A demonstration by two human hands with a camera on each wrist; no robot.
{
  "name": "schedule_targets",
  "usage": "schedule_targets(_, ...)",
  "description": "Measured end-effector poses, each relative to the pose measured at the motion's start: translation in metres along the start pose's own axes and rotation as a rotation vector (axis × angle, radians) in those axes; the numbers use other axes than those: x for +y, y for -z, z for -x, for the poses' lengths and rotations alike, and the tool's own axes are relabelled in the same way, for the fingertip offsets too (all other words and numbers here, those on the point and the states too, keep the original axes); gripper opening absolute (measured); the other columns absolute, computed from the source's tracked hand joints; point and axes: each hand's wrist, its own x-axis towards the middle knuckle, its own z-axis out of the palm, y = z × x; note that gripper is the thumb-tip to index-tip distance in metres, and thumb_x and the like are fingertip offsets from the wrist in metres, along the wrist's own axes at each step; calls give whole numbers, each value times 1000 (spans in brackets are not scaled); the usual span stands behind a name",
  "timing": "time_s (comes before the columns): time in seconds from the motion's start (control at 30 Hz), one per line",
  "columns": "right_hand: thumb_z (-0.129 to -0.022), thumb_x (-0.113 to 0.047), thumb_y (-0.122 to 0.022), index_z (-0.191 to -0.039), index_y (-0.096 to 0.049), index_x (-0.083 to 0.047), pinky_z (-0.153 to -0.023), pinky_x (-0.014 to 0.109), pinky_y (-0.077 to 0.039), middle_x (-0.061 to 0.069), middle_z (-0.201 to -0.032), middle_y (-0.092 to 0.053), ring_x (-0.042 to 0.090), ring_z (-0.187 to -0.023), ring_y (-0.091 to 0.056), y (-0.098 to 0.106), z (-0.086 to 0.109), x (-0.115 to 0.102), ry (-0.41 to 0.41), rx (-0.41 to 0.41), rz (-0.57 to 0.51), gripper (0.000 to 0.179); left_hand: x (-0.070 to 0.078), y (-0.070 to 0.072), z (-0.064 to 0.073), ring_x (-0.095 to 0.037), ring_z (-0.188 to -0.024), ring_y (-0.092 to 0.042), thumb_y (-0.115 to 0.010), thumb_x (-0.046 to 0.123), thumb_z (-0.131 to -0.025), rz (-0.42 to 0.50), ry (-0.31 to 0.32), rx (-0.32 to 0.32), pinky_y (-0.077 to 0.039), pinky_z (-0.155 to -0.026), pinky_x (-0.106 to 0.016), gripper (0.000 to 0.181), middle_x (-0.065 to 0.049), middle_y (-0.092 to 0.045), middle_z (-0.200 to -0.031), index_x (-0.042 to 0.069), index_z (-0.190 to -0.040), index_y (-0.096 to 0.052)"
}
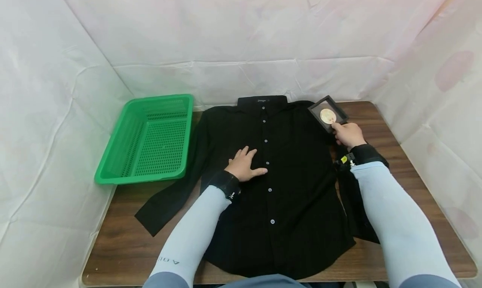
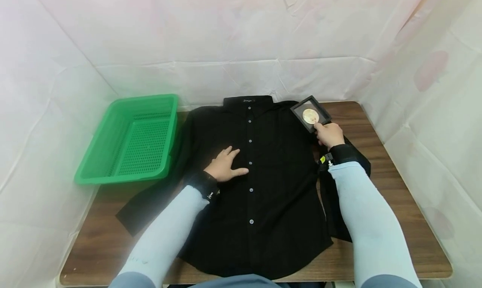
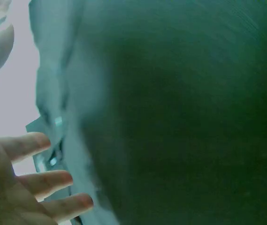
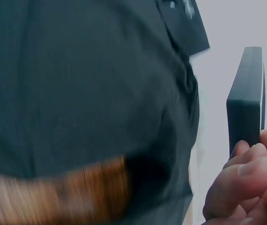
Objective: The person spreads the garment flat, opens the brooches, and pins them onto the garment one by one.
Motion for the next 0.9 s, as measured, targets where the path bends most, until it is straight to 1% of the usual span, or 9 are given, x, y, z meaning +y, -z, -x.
schedule_targets(0.13, -96, -46, -48, -89, -64, 6, -48, 28, -42, -1, -60, -57, 13, -50, -53, -17, 11, -17, 21, -52, -67, 55, -3, 16, 10, -29, -142, -25, -58, 61, -87, 155, -52, 65, -26, -111, -48, 85, -14, -25, -156, 13, -152, -29)
schedule_targets(0.23, -96, -47, -49, -91, -62, 6, -49, 29, -42, -1, -60, -54, 12, -50, -51, -29, 23, -30, 29, -99, -123, 55, -2, 27, 20, -25, -142, -27, -59, 55, -90, 243, -90, 107, -26, -112, -43, 83, -11, -28, -155, 11, -152, -26)
schedule_targets(0.33, -97, -46, -50, -92, -60, 7, -51, 29, -43, -3, -59, -52, 12, -49, -49, -43, 34, -44, 52, -148, -172, 54, -1, 34, 28, -24, -141, -29, -62, 51, -90, 306, -110, 161, -28, -112, -43, 83, -8, -29, -155, 12, -152, -25)
schedule_targets(0.43, -97, -45, -52, -87, -59, 5, -51, 28, -42, -2, -58, -51, 12, -47, -47, -56, 46, -58, 75, -186, -246, 51, 0, 36, 33, -22, -140, -32, -65, 51, -88, 354, -148, 211, -31, -110, -43, 85, -7, -31, -154, 14, -153, -23)
schedule_targets(0.5, -96, -45, -53, -83, -58, 3, -49, 28, -41, -2, -58, -50, 12, -45, -46, -63, 54, -66, 99, -213, -294, 50, 1, 35, 36, -21, -139, -33, -68, 50, -86, 400, -186, 239, -32, -109, -43, 88, -6, -32, -154, 15, -153, -22)
schedule_targets(0.67, -98, -44, -52, -79, -54, 1, -48, 27, -39, 0, -59, -48, 11, -44, -44, -76, 78, -82, 168, -313, -361, 49, 4, 29, 43, -18, -136, -36, -75, 45, -81, 535, -268, 300, -35, -107, -44, 94, -5, -36, -151, 16, -153, -22)
schedule_targets(0.8, -99, -42, -51, -71, -50, -1, -47, 26, -37, 1, -59, -46, 11, -43, -42, -84, 98, -91, 205, -395, -414, 49, 4, 27, 45, -26, -135, -38, -74, 50, -80, 671, -335, 348, -36, -104, -51, 98, -8, -35, -150, 15, -153, -19)
schedule_targets(0.87, -99, -40, -51, -68, -48, -3, -47, 26, -36, 2, -58, -45, 12, -43, -41, -88, 107, -96, 216, -438, -439, 49, 5, 28, 46, -31, -135, -37, -72, 57, -78, 744, -372, 353, -35, -104, -55, 104, -12, -32, -151, 14, -154, -15)
schedule_targets(0.9, -100, -38, -49, -66, -46, -3, -47, 25, -36, 2, -58, -45, 12, -43, -41, -89, 113, -100, 217, -464, -446, 49, 8, 32, 49, -35, -135, -36, -71, 59, -77, 777, -386, 348, -34, -104, -57, 108, -14, -31, -152, 12, -154, -13)
